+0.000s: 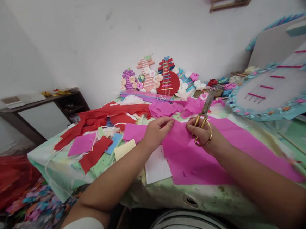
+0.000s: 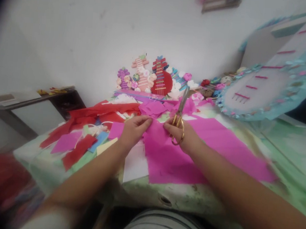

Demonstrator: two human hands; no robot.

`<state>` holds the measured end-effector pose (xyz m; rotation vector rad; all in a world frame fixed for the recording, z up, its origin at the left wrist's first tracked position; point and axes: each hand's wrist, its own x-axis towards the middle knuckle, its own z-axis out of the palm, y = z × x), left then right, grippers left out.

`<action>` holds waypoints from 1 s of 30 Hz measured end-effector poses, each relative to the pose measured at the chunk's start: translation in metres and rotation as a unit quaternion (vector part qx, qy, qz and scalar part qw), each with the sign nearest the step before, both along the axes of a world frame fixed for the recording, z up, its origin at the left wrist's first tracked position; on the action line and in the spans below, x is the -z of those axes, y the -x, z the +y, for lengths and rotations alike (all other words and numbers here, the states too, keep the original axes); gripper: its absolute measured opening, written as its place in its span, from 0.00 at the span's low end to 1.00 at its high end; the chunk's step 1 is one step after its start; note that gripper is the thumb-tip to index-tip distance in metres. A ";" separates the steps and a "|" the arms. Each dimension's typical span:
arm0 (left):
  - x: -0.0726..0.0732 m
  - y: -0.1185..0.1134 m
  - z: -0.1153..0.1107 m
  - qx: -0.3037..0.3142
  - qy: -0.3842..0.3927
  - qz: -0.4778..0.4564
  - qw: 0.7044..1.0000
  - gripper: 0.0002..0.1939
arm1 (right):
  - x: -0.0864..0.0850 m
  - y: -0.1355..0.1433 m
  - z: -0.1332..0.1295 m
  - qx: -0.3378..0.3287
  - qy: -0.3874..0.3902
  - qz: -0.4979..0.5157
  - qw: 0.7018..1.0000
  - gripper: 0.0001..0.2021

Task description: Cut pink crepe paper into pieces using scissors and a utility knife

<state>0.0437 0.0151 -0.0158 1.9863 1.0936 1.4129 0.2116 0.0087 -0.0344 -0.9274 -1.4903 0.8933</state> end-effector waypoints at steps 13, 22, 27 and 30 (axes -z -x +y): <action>-0.011 -0.006 -0.005 -0.047 -0.016 0.095 0.994 0.09 | -0.006 -0.001 -0.004 -0.058 0.096 0.122 0.986 0.10; -0.010 -0.010 0.001 0.027 0.101 0.027 0.994 0.09 | -0.003 0.001 -0.001 -0.033 0.043 0.083 0.995 0.11; -0.012 -0.018 -0.006 0.078 0.129 0.026 0.988 0.12 | -0.001 -0.006 0.002 0.003 -0.052 0.015 0.999 0.09; -0.014 -0.021 -0.013 0.103 0.114 0.054 0.987 0.15 | -0.002 -0.007 0.000 0.046 -0.087 -0.001 0.995 0.11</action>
